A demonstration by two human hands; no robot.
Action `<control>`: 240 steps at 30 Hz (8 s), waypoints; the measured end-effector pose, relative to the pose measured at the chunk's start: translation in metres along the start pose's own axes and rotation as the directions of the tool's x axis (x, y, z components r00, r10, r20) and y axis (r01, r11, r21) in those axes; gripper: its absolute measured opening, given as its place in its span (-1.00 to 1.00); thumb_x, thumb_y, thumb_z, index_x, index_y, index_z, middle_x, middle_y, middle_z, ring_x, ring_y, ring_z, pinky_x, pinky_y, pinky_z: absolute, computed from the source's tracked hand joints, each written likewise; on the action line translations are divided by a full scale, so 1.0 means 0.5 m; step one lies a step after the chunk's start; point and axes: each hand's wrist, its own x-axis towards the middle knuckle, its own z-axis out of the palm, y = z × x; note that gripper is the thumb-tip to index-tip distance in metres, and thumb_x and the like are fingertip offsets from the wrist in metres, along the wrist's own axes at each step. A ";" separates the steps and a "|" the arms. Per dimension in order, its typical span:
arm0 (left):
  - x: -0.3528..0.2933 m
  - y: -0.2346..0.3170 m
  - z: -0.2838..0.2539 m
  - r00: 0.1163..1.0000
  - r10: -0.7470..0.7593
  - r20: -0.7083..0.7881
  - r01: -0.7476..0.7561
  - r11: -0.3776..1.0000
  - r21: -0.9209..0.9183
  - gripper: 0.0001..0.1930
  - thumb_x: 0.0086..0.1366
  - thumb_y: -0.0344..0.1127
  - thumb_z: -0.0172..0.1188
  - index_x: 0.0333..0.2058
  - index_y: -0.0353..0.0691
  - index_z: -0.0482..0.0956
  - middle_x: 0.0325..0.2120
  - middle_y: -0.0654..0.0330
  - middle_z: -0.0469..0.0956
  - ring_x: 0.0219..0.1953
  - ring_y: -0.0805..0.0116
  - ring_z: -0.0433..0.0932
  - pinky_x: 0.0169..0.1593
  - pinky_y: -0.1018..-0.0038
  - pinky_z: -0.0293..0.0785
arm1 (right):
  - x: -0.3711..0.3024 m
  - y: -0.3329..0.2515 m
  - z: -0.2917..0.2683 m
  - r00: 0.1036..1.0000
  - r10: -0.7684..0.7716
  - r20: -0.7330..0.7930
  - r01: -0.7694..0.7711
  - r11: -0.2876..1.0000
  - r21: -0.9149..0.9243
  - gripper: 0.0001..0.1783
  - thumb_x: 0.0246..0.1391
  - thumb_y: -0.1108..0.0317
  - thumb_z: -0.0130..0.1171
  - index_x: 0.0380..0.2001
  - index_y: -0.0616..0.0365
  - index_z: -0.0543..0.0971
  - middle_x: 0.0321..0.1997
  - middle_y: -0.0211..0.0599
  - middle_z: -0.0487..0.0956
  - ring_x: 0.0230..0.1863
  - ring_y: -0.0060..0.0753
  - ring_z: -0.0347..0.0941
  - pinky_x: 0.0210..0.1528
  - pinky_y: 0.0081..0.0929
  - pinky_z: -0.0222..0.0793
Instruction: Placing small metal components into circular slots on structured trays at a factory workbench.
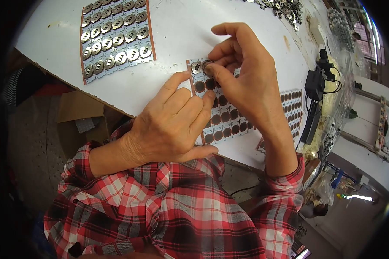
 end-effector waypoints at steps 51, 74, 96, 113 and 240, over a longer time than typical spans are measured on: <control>0.002 0.005 0.008 0.983 -0.069 -0.169 0.090 0.989 0.116 -0.55 0.18 -0.06 0.36 -0.36 -0.48 0.63 -0.59 0.13 0.37 -0.55 0.22 0.35 0.07 -0.01 0.53 | 0.002 0.121 -0.160 0.939 0.005 -0.344 -0.096 0.963 -0.250 -0.87 0.14 0.52 0.26 -0.23 0.30 0.62 -0.31 -0.42 0.63 -0.25 -0.63 0.54 -0.09 -0.63 0.44; -0.014 0.006 0.018 0.979 0.019 -0.202 0.017 0.984 0.176 -0.47 0.18 0.05 0.34 -0.27 -0.45 0.68 -0.58 0.18 0.37 -0.50 0.19 0.38 0.06 -0.01 0.52 | -0.077 0.039 -0.021 0.985 0.156 -0.070 -0.114 0.904 0.412 -0.85 0.22 0.56 0.28 -0.14 0.29 0.64 -0.31 -0.36 0.68 -0.41 -0.65 0.60 -0.47 -0.72 0.47; -0.015 0.018 -0.013 0.998 -0.051 0.021 0.051 0.998 0.042 -0.24 -0.20 0.27 0.38 -0.33 -0.45 0.60 -0.53 0.14 0.33 -0.43 0.19 0.41 0.25 -0.38 0.30 | -0.046 0.022 0.047 0.989 0.001 -0.146 0.004 0.999 0.036 -0.86 0.23 0.51 0.31 -0.16 0.27 0.65 -0.29 -0.44 0.70 -0.30 -0.76 0.57 -0.33 -0.79 0.43; -0.017 0.014 -0.008 0.998 -0.052 -0.036 0.053 0.998 0.027 -0.24 -0.18 0.23 0.36 -0.28 -0.48 0.63 -0.51 0.13 0.38 -0.42 0.20 0.42 0.23 -0.37 0.33 | -0.047 0.035 0.060 0.973 -0.015 -0.232 0.031 0.997 0.065 -0.87 0.23 0.52 0.31 -0.16 0.29 0.65 -0.32 -0.44 0.68 -0.32 -0.74 0.55 -0.25 -0.74 0.47; -0.017 0.007 -0.001 0.991 -0.058 -0.120 0.063 0.997 0.042 -0.26 0.17 0.31 0.22 -0.29 -0.49 0.62 -0.55 0.15 0.38 -0.52 0.23 0.37 0.19 -0.30 0.38 | -0.025 0.048 -0.022 0.995 0.095 -0.014 -0.092 0.986 0.142 -0.66 0.23 0.51 0.22 0.07 0.27 0.60 -0.35 -0.54 0.60 -0.53 -0.82 0.40 -0.59 -0.79 0.27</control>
